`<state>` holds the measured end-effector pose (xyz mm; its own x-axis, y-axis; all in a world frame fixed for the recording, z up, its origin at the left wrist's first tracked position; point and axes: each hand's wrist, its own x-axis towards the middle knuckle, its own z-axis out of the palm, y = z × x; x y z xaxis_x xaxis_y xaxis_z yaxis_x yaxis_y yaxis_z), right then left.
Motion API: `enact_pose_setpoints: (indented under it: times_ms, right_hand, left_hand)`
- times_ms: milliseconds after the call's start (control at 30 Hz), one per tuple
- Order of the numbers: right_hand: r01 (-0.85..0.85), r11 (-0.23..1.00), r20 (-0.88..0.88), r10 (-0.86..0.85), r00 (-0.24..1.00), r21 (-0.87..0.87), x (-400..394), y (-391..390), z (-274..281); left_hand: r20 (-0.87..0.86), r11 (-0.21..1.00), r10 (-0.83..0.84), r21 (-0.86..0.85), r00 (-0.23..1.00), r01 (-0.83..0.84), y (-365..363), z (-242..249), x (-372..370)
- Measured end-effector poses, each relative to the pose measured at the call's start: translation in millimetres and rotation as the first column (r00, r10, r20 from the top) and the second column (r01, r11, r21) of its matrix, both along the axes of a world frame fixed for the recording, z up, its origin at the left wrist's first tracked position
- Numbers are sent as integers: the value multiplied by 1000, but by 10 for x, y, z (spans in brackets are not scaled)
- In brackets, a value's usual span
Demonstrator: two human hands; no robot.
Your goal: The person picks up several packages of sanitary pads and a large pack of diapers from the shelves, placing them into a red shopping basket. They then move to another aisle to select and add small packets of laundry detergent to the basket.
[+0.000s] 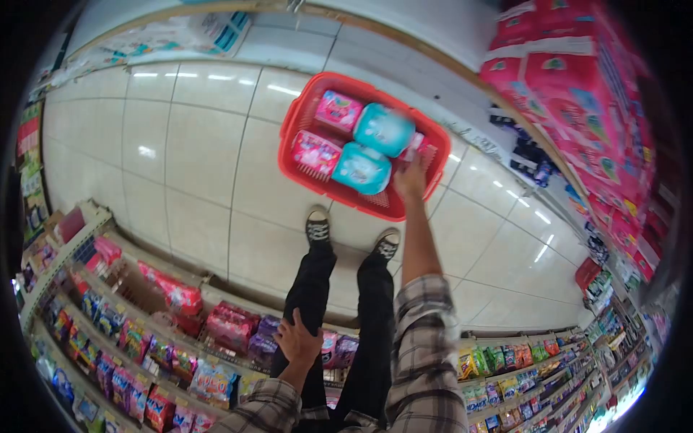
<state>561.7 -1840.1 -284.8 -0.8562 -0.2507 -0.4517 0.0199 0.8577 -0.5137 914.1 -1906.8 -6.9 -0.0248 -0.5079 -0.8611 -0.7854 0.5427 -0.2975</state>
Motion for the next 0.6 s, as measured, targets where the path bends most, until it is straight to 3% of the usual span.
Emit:
enact_pose_setpoints:
  times_ms: [33, 100, 167, 333, 400, 467, 500, 567, 600]
  right_hand:
    - [-18, 1000, -138, 18, 990, 2, 153, 95, -95]
    - [61, 979, -146, -91, 985, -196, 490, 137, 115]
    - [128, 967, -20, -136, 991, -219, 728, 193, 355]
    - [32, 945, -360, -156, 920, -326, 543, -17, 1474]
    - [-100, 915, -499, -119, 858, -391, 199, -138, 2130]
    - [-279, 877, -682, -73, 728, -392, -182, -203, 2774]
    - [-398, 868, -805, -3, 593, -296, -386, -250, 3151]
    - [-488, 834, -888, -7, 461, -259, -817, -288, 3707]
    - [-483, 871, -949, 71, 307, -91, -1007, -422, 4021]
  left_hand:
    - [6, 1000, -19, -10, 1000, 19, 10, 32, -4]
    - [0, 1000, -4, -13, 1000, 4, 17, 49, -3]
    - [-38, 999, -8, -39, 999, 7, 59, 43, 64]
    - [-75, 998, -2, -62, 997, -3, 87, 84, 136]
    - [-37, 999, 50, -8, 998, -50, 66, 144, 117]
    - [-17, 997, 80, 17, 997, -80, 102, 124, 176]
    - [-27, 997, 79, 11, 997, -79, 111, 123, 204]
    - [-41, 996, 86, -1, 995, -86, 152, 128, 260]
    - [-56, 994, 111, 3, 992, -111, 171, 120, 293]
